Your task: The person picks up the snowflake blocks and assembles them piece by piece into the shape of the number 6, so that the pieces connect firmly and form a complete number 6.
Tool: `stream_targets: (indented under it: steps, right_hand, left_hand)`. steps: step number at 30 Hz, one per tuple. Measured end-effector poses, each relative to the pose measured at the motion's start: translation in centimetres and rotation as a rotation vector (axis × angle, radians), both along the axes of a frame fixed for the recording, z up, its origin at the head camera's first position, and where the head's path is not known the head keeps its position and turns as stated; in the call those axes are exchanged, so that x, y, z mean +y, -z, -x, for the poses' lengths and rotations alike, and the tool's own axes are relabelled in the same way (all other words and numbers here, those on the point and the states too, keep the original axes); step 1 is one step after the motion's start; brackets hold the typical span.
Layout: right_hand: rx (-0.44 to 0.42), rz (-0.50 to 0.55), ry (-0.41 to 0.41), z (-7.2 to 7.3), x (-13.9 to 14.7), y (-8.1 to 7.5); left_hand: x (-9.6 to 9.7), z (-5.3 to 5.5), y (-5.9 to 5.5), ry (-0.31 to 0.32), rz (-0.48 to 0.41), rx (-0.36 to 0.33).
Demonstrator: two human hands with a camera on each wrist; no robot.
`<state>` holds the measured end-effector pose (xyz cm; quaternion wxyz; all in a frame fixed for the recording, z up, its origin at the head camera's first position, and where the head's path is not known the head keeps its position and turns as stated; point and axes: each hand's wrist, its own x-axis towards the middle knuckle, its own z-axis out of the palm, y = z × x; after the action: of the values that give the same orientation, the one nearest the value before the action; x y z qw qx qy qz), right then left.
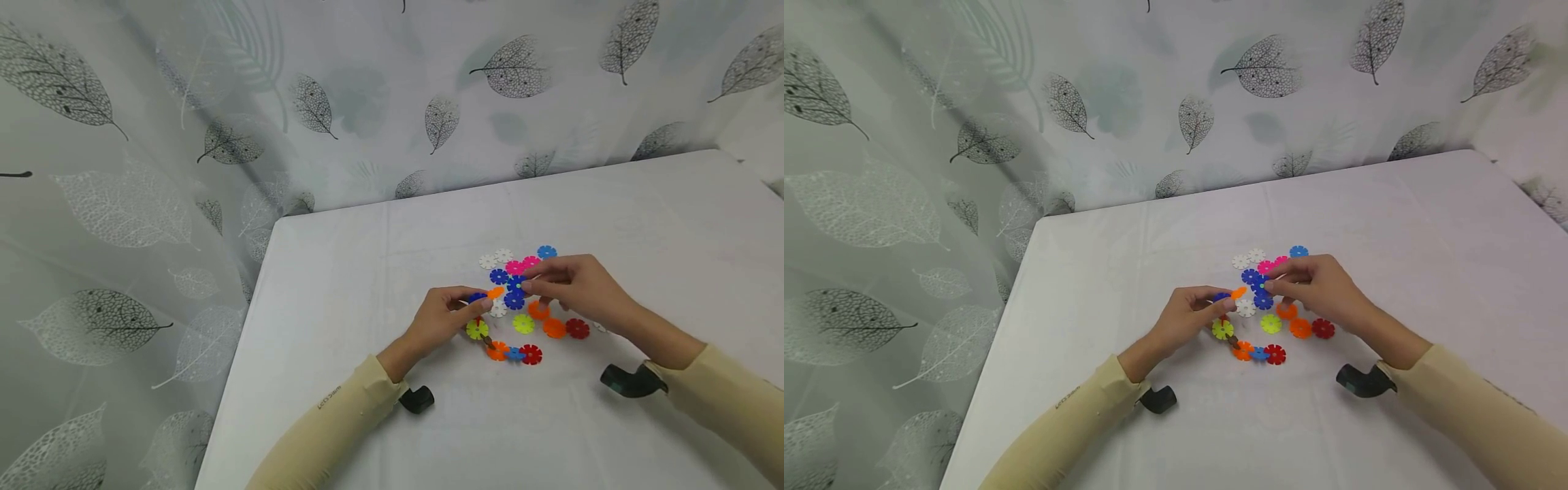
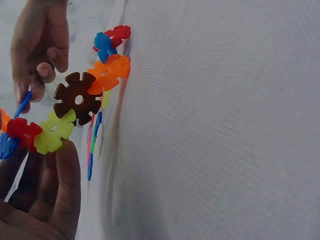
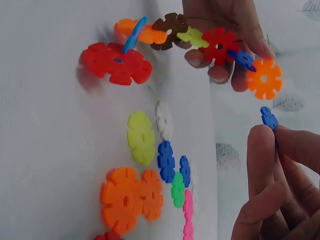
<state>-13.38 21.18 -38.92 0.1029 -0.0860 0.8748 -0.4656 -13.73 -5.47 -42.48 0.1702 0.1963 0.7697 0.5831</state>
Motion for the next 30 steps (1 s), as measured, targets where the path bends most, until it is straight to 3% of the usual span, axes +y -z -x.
stream_targets:
  steps: [30]
  right_hand:
    - [0.096, 0.105, -0.001, -0.55, -0.93, 0.03]
  left_hand:
    - [0.2, -0.01, -0.05, -0.005, 0.037, 0.019]
